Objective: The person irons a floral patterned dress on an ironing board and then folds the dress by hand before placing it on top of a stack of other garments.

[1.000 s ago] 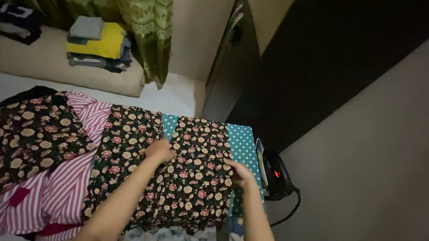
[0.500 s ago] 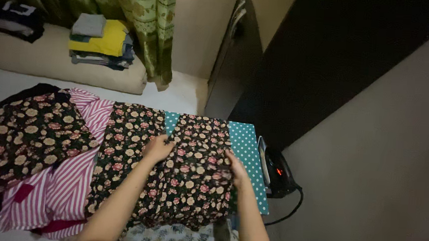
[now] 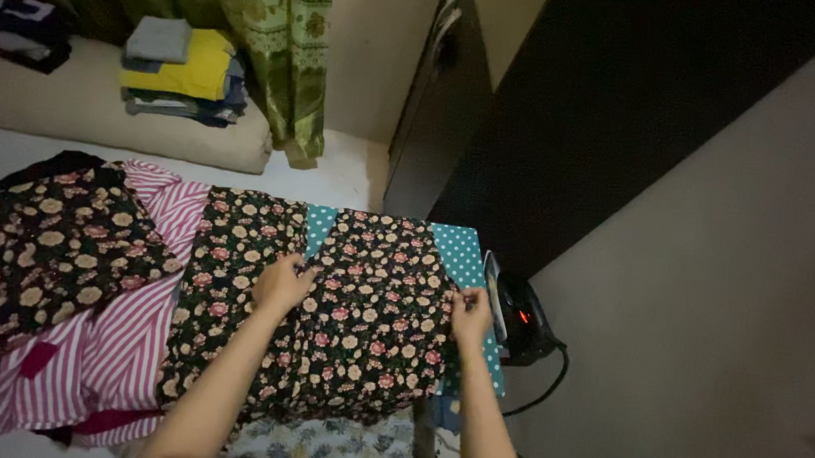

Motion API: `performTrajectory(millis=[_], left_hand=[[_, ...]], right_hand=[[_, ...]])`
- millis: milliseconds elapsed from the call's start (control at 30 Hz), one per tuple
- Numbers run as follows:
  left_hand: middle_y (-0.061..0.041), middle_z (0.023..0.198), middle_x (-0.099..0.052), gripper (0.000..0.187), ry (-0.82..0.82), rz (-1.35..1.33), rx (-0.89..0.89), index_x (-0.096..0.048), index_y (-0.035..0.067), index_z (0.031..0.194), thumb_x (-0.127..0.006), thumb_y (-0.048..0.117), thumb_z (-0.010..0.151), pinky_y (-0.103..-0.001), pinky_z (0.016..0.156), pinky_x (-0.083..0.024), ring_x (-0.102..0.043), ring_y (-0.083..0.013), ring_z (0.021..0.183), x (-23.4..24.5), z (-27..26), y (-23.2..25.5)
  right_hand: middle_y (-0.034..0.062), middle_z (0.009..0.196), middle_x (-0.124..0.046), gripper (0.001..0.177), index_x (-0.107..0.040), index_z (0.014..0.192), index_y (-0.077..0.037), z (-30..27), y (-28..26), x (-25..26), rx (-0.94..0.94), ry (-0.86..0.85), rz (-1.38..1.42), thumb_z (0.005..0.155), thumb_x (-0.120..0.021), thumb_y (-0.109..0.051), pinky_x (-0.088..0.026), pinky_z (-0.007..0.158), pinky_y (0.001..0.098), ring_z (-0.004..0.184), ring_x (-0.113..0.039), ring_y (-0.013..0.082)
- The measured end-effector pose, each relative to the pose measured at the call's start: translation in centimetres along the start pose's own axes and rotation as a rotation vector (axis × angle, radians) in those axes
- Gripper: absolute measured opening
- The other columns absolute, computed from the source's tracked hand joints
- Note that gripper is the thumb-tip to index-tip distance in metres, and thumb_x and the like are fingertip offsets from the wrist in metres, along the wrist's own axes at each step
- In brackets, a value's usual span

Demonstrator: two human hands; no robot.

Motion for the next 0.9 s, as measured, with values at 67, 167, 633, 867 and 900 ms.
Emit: performTrajectory(millis=[67,167,633,867,900], left_hand=[[-0.009,0.094,-0.077,0.044,0.045,0.101,-0.024,-0.064,0.031,0.132,-0.069,0.042,0.09,-0.048,0.076,-0.058,-0.074,-0.0304,0.089,0.7,-1.3,0.6],[-0.01,0.099,-0.074,0.046,0.115,0.219,-0.096,-0.063,0.027,0.134,-0.07,0.036,0.09,-0.049,0.077,-0.058,-0.073,-0.0319,0.092,0.8,-2.3,1.3],[-0.011,0.095,-0.074,0.037,0.195,0.112,-0.082,-0.074,0.024,0.117,-0.072,0.047,0.089,-0.05,0.101,-0.042,-0.065,-0.0317,0.106,0.0,-1.9,2.2],[-0.011,0.116,-0.07,0.05,0.391,0.436,-0.252,-0.071,0.015,0.117,-0.072,0.048,0.078,-0.051,0.102,-0.032,-0.053,-0.0295,0.119,1.4,-2.0,5.5],[-0.012,0.118,-0.069,0.052,0.36,0.437,-0.258,-0.07,0.012,0.118,-0.071,0.052,0.084,-0.051,0.106,-0.03,-0.052,-0.0292,0.12,1.1,-1.3,6.2]], right_hand=[[0.0148,0.086,-0.074,0.024,-0.062,0.103,-0.011,-1.4,-1.5,0.2,-0.035,-0.055,-0.252,0.088,-0.076,-0.025,-0.054,0.069,0.0464,0.08,-0.071,0.0367],[0.0182,0.089,-0.074,0.028,-0.064,0.111,-0.016,-2.3,-1.5,-0.3,-0.127,-0.165,-0.499,0.09,-0.075,-0.031,-0.053,0.071,0.0523,0.083,-0.069,0.0424],[0.0106,0.081,-0.076,0.026,-0.074,0.089,0.006,0.5,7.2,-3.9,-0.548,-0.208,0.704,0.089,-0.066,-0.018,-0.056,0.063,0.0342,0.069,-0.073,0.0196],[0.0059,0.071,-0.065,0.024,-0.063,0.095,0.001,2.4,5.8,-6.7,-0.434,-0.268,0.37,0.079,-0.074,-0.012,-0.049,0.05,0.0407,0.057,-0.06,0.0205],[0.0042,0.071,-0.065,0.028,-0.061,0.1,-0.006,2.6,6.1,-7.7,-0.543,-0.273,0.422,0.074,-0.072,-0.008,-0.047,0.048,0.0432,0.056,-0.061,0.0212]])
Point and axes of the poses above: each hand's wrist, its own z-axis towards the middle knuckle, its own x-axis out of the back of the hand, y = z × x, the point moved 8 cm from there along z, towards the middle knuckle
